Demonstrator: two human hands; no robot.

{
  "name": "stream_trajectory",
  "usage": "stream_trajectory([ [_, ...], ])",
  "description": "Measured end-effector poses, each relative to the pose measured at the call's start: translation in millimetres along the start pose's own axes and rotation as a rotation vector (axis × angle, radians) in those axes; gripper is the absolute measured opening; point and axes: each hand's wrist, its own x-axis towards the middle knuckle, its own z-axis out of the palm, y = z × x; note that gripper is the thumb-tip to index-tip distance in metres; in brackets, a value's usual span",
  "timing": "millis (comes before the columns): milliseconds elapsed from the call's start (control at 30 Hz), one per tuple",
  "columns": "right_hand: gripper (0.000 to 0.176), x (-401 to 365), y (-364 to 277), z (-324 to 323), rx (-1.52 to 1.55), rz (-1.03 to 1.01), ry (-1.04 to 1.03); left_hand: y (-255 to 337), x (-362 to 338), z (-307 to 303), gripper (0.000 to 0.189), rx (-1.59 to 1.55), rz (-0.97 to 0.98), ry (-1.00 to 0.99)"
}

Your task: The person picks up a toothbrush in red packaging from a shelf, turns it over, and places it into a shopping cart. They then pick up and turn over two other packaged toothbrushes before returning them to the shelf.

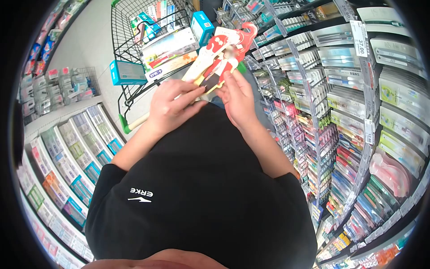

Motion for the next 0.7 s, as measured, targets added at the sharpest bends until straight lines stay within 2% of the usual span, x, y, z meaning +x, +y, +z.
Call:
stream_trajectory([
  [67,0.033,-3.7,-8.2,2.6,0.008,-0.082,0.061,5.2,4.8,2.7,0.032,-0.036,0.012,-0.035],
  [133,0.032,-11.7,-22.1,5.3,-0.152,-0.188,0.113,8.8,6.1,4.6,0.025,-0.226,-0.065,0.045],
  [167,0.029,-14.8,-27.3,6.3,-0.226,-0.215,0.143,7.3,6.5,1.5,0.021,-0.263,-0.156,0.013],
  [200,0.029,-18.4,-32.1,4.1,-0.227,-0.212,0.147,7.0,7.4,1.8,0.021,-0.269,-0.242,0.065],
  [267,0.026,-24.1,-40.8,1.0,-0.435,-0.225,0.090,9.1,17.7,4.2,0.024,-0.602,-0.587,0.087],
  [333,0.022,-29.6,-43.2,11.2,-0.456,-0.218,0.109,10.7,27.5,9.2,0.019,-1.020,-0.709,0.177],
  [433,0.021,-31.2,-40.3,8.9,-0.623,-0.200,0.034,-5.0,24.9,4.9,0.016,-1.049,-0.744,0.069],
  [600,0.016,-30.7,-36.7,12.7,-0.477,-0.210,0.105,-10.2,27.5,-0.5,0.021,-1.066,-0.812,0.027],
  [700,0.014,-30.6,-34.1,4.4,-0.521,-0.221,0.100,-14.7,30.7,-1.5,0.023,-1.100,-0.841,0.130],
])
